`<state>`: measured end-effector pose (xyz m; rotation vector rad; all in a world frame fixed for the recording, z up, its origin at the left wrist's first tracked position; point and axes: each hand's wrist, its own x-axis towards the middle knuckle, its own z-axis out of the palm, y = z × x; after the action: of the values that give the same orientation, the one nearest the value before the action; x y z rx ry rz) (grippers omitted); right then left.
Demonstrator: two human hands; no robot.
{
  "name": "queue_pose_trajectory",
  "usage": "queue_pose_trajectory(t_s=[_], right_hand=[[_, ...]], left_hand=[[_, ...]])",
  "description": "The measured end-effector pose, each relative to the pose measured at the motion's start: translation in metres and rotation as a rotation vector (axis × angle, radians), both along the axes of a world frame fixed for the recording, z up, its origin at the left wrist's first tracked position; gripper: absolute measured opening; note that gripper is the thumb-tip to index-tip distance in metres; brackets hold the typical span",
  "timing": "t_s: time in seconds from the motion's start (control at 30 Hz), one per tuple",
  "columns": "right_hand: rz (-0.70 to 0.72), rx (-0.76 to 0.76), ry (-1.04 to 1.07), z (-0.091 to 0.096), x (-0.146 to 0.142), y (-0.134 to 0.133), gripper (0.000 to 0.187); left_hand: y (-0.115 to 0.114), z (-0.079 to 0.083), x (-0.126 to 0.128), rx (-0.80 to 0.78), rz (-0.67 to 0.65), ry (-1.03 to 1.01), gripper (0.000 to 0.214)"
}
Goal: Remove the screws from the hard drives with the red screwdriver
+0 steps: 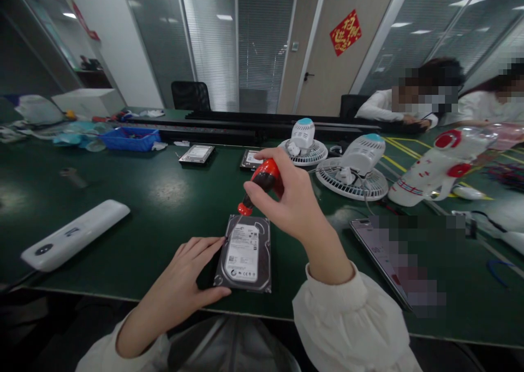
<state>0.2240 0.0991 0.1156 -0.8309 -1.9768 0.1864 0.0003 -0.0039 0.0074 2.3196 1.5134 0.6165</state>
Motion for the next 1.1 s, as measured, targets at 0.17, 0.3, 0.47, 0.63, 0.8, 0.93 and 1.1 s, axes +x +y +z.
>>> queue_pose_trajectory(t_s=[0.17, 0.3, 0.47, 0.63, 0.8, 0.93, 1.1], right_hand=[[-0.033, -0.011, 0.026, 0.0009, 0.0002, 0.0008, 0.021], [0.044, -0.052, 0.010, 0.0022, 0.0015, -0.0009, 0.028], [-0.072, -0.082, 0.053, 0.0041, 0.0011, -0.0016, 0.021], [-0.051, -0.059, -0.023, 0.0068, 0.0051, -0.0034, 0.025], [-0.143, -0.086, -0.021, 0.0060, 0.0040, -0.0013, 0.020], [-0.110, -0.080, -0.001, 0.0050, 0.0035, 0.0003, 0.015], [-0.093, -0.050, 0.025, -0.0005, 0.0019, 0.0034, 0.028]], left_hand=[[0.0001, -0.0008, 0.0007, -0.013, 0.006, 0.010, 0.078], [0.0001, -0.0009, 0.0004, -0.006, 0.000, 0.013, 0.077], [0.0008, -0.0010, 0.0000, -0.003, 0.001, 0.023, 0.078], [0.0001, -0.0023, -0.0004, -0.006, -0.002, 0.022, 0.076], [0.0000, -0.0018, -0.0007, -0.008, 0.001, 0.020, 0.076], [-0.0003, -0.0016, -0.0007, -0.004, -0.001, 0.017, 0.076], [-0.0003, -0.0032, -0.0012, 0.003, -0.005, 0.022, 0.077]])
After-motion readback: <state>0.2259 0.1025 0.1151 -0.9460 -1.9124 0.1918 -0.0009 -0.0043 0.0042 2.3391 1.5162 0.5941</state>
